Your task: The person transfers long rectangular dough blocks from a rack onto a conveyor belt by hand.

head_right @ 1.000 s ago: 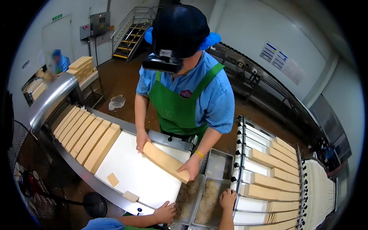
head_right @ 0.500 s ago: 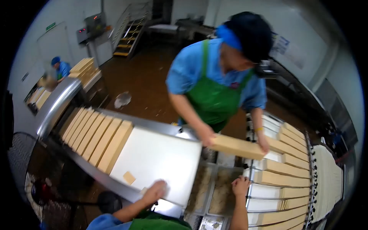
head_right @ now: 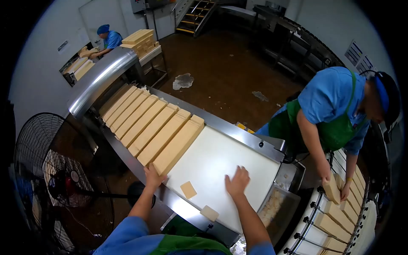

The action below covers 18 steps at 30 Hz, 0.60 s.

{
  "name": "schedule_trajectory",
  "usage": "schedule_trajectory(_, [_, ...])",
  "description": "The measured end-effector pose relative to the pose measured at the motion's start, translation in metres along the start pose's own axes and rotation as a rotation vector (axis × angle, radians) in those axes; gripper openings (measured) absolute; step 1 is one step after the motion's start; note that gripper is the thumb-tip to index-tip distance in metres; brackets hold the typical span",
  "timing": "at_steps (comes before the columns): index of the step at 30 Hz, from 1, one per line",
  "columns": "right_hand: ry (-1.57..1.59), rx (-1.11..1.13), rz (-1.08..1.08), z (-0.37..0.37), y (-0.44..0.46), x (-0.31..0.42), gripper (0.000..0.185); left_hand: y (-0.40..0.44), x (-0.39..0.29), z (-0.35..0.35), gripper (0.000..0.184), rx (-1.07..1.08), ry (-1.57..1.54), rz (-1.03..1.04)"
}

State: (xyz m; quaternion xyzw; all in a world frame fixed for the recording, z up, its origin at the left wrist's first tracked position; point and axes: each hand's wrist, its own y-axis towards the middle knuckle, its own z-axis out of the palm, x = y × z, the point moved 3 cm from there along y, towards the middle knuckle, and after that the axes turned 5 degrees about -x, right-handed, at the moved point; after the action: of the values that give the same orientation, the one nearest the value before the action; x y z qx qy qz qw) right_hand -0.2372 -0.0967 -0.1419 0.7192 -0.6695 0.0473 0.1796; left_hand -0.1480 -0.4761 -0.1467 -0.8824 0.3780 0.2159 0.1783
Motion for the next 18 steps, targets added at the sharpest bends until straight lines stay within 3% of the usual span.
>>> schedule_trajectory(5, [0.054,0.166,0.022,0.055,0.077,0.107,0.079,0.009,-0.016,0.002,0.091,-0.010,-0.105,0.112])
schedule_trajectory(9, [0.058,0.237,0.048,0.077,0.144,0.175,0.073,0.014,-0.019,0.006,0.088,0.004,-0.111,0.183])
schedule_trajectory(11, [0.072,0.272,0.061,0.081,0.171,0.200,0.073,0.016,-0.026,0.003,0.091,0.107,-0.017,0.171])
schedule_trajectory(13, [0.089,0.301,0.074,0.086,0.189,0.218,0.074,0.015,-0.018,0.014,0.094,-0.009,0.233,0.311])
schedule_trajectory(15, [0.050,0.377,0.122,0.087,0.197,0.230,0.076,0.018,-0.019,0.011,0.097,0.033,0.288,0.318])
schedule_trajectory(18, [0.091,0.410,0.179,0.081,0.194,0.234,0.080,0.020,-0.024,0.007,0.100,0.270,0.201,0.132])
